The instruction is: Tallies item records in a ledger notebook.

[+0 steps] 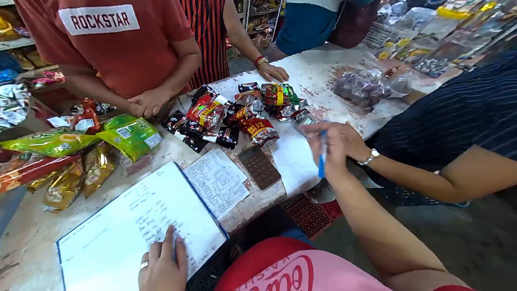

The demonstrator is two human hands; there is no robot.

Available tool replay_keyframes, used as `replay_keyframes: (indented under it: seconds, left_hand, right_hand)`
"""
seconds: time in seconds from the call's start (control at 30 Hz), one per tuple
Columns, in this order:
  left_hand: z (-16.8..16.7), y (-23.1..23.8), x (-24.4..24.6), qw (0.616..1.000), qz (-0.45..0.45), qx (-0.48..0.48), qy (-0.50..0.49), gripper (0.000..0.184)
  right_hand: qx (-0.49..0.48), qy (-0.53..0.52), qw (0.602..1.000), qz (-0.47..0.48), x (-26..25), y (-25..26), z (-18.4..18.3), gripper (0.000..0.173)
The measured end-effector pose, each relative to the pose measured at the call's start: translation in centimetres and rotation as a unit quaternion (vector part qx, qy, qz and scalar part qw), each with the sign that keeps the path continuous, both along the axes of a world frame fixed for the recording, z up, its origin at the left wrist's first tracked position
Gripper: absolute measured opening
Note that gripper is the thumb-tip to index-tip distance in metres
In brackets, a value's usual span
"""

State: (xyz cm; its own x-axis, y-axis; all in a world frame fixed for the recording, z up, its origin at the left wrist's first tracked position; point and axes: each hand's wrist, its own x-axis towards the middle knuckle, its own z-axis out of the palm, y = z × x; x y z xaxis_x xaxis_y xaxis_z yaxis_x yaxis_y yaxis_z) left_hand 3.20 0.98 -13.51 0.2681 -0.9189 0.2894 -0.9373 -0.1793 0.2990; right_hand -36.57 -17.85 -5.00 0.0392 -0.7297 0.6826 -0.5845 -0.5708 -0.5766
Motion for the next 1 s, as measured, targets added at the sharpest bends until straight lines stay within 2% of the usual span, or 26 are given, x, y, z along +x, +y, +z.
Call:
replay_keyframes:
  seconds: [0.1,0.23,0.7,0.77,0.87,1.0]
  left_hand:
    - [-0.3,0.1,0.2,1.000,-0.001,0.003,-0.001,0.048]
    - [-0.3,0.0,0.2,1.000,0.001,-0.005,-0.004,0.049]
    - [-0.6,0.1,0.1,1.000,0.006,-0.021,-0.021,0.051]
    - [-0.6,-0.1,0.1,0.999,0.006,-0.024,-0.022,0.051]
    - [-0.5,-0.1,0.0,0.999,0.009,-0.026,-0.020,0.050]
    - [-0.5,0.0,0.1,1.000,0.005,-0.016,-0.010,0.050]
  right_hand:
    - [0.209,0.102,0.970,0.065,1.6,0.6,-3.5,0.028]
    - [0.292,0.164,0.940,0.073,3.1,0.5,-6.2,0.035]
    - [0.301,0.218,0.927,0.044,4.3,-0.6,-6.3,0.036]
    - [0.279,0.220,0.934,0.045,4.5,-0.1,-5.9,0.033]
    - [0.183,0.206,0.960,0.055,5.0,1.7,-6.0,0.025]
    - [0.164,0.237,0.955,0.065,5.3,4.0,-6.7,0.023]
